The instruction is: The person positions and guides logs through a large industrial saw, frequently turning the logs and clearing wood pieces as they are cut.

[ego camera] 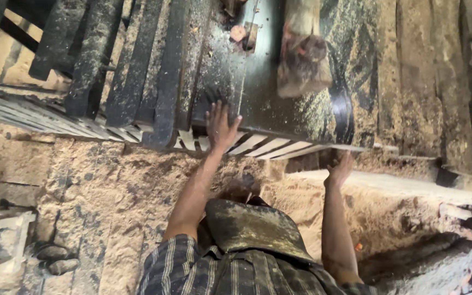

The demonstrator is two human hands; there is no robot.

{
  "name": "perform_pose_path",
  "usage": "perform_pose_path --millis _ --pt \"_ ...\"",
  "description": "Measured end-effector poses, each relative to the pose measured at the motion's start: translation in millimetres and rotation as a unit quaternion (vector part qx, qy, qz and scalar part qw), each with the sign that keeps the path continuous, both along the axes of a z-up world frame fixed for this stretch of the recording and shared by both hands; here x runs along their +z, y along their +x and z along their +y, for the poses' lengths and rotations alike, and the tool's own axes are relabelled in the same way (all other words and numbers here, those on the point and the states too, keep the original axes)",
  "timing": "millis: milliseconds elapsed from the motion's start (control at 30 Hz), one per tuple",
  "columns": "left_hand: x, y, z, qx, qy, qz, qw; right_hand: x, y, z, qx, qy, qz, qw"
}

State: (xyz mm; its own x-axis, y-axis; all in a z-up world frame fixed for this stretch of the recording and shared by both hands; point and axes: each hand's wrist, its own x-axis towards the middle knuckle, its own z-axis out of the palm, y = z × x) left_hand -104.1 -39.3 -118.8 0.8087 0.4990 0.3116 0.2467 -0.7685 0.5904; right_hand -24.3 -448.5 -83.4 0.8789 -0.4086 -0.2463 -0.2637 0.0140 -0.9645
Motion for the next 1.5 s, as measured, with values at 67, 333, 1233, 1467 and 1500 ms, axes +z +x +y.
perform_pose_path --millis 67,333,1233,1467,1500 --pt "5 -15 -24 -0.014 -0.109 0.0 0.994 6 -4 -10 0.054 0.052 0.055 0.996" --pt "35 -5 -116 -0.008 -0.714 0.056 0.698 16 0 6 0.33 0.206 0.11 0.915" --pt "85 -558 -231 0.008 -0.865 0.071 0.497 68 -575 -61 0.553 0.014 0.12 0.824" --pt "48 -633 -259 0.058 -0.873 0.13 0.467 71 -623 -92 0.592 -0.045 0.155 0.789" --pt "43 -631 -263 0.057 -0.874 0.085 0.475 71 -620 -91 0.587 -0.045 0.151 0.794"
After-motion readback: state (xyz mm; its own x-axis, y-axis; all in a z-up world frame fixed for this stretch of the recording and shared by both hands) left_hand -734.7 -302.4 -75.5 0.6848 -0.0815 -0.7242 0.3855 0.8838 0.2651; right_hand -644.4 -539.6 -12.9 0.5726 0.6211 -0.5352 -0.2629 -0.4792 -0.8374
